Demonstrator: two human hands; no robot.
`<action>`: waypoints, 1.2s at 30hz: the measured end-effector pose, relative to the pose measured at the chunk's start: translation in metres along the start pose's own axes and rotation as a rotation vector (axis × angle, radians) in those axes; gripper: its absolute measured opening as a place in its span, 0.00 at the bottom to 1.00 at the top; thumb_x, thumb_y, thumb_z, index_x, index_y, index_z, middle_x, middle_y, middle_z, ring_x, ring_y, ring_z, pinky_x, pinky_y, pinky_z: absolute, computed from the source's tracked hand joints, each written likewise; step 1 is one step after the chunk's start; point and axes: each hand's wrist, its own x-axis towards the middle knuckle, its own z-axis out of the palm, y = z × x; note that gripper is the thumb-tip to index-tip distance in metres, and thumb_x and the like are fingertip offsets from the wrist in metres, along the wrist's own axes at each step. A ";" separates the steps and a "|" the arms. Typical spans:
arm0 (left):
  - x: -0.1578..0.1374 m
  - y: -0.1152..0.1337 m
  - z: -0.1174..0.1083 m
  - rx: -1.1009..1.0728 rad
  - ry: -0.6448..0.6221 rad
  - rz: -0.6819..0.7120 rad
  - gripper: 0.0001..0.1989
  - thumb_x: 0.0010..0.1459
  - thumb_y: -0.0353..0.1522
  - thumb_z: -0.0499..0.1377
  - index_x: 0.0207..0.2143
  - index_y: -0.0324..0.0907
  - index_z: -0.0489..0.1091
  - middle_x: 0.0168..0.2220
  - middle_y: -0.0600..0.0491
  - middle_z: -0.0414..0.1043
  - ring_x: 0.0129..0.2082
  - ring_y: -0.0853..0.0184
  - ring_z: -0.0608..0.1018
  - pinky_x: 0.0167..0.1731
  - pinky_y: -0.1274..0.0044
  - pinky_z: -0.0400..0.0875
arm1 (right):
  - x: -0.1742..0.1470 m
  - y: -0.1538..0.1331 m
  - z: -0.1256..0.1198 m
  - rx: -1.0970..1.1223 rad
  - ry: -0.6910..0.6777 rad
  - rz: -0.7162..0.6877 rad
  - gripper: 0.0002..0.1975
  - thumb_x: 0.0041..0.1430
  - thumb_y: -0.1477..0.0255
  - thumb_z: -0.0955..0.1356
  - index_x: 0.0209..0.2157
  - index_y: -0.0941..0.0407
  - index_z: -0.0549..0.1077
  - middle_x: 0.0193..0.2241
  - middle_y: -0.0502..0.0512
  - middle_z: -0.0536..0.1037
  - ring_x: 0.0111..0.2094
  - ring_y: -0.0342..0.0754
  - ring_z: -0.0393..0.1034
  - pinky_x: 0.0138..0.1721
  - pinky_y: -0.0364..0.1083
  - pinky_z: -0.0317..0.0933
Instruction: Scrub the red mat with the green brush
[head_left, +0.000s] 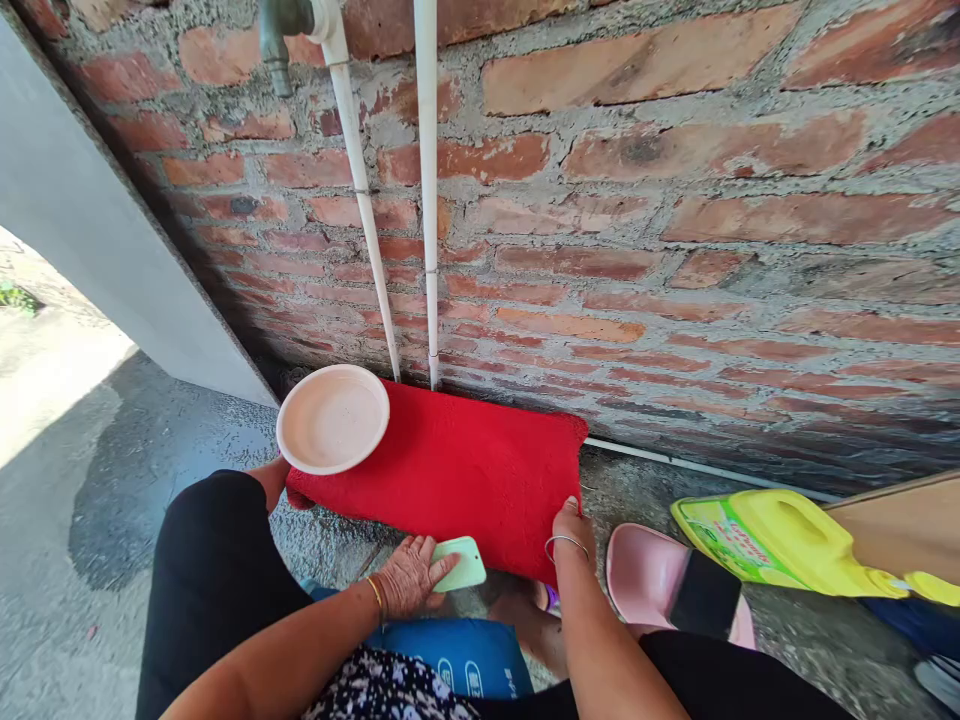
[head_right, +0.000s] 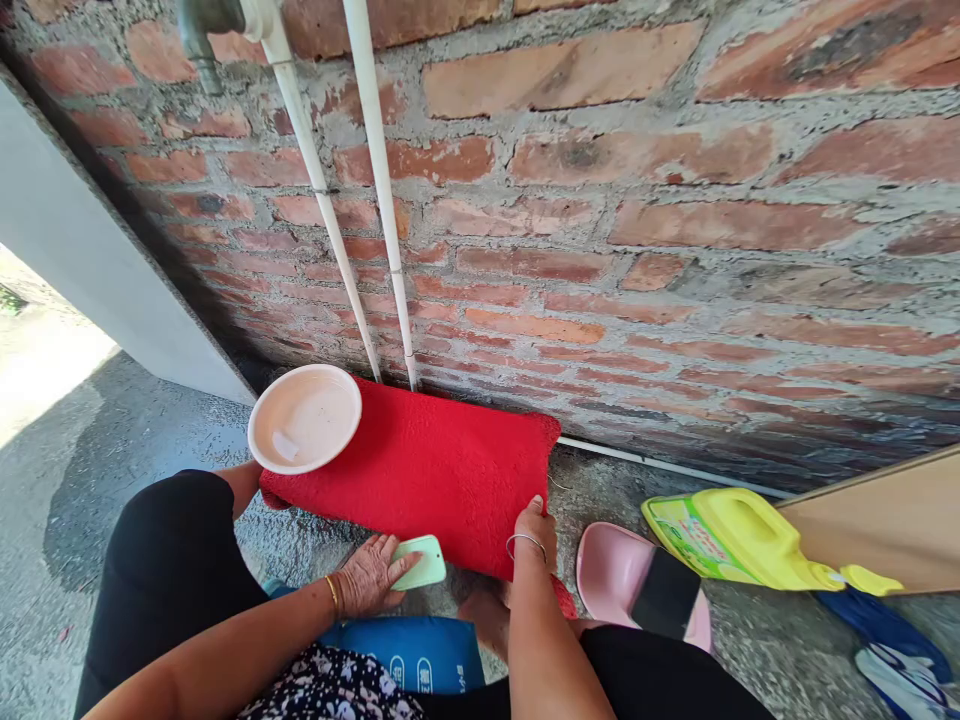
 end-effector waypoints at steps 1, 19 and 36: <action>0.005 0.002 -0.003 -0.013 0.020 -0.007 0.33 0.56 0.46 0.53 0.62 0.50 0.48 0.55 0.44 0.60 0.52 0.56 0.65 0.52 0.61 0.60 | 0.000 0.000 0.000 -0.004 -0.006 -0.011 0.36 0.62 0.54 0.47 0.54 0.65 0.66 0.46 0.74 0.73 0.49 0.64 0.67 0.46 0.59 0.62; 0.059 0.037 -0.028 -0.085 -0.030 -0.175 0.32 0.52 0.44 0.57 0.59 0.49 0.56 0.52 0.44 0.62 0.49 0.56 0.70 0.48 0.64 0.64 | 0.003 0.003 0.001 -0.020 -0.007 -0.007 0.40 0.61 0.50 0.44 0.55 0.64 0.63 0.49 0.74 0.71 0.50 0.63 0.67 0.46 0.60 0.61; 0.092 0.029 -0.052 -0.052 -0.052 -0.357 0.32 0.55 0.43 0.53 0.61 0.45 0.52 0.53 0.41 0.60 0.50 0.54 0.68 0.49 0.65 0.62 | 0.000 0.002 -0.001 -0.021 -0.002 0.006 0.41 0.60 0.50 0.42 0.56 0.62 0.63 0.49 0.73 0.71 0.48 0.65 0.67 0.41 0.60 0.60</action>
